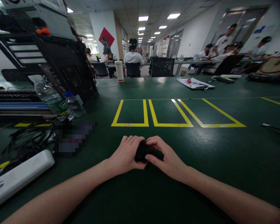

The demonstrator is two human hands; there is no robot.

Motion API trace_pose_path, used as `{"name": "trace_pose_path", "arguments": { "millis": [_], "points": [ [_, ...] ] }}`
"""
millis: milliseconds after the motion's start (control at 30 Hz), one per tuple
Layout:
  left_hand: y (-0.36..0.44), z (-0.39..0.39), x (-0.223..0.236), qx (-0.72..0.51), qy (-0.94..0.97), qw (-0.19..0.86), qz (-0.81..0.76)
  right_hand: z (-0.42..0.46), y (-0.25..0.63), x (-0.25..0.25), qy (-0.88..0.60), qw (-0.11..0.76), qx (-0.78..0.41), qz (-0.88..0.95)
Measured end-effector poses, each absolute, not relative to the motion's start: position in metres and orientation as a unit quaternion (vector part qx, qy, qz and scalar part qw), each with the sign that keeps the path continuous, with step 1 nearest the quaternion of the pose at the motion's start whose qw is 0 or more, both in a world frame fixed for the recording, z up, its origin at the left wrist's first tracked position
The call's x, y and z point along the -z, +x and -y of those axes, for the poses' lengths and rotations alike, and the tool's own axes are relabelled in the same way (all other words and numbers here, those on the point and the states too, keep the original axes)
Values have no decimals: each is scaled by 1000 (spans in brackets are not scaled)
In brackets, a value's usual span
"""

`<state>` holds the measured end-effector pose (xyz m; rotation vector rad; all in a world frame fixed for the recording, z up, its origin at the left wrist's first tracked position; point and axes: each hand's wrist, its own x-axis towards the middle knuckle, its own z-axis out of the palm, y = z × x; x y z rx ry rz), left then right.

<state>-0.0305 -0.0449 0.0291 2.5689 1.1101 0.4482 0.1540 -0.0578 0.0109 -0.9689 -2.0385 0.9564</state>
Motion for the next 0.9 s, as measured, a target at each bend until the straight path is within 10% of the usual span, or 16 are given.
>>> {"name": "trace_pose_path", "arguments": {
  "millis": [900],
  "points": [
    [-31, 45, -28, -164, 895, 154, -385, 58, 153, -11, -366, 317, -374, 791]
  ]
}}
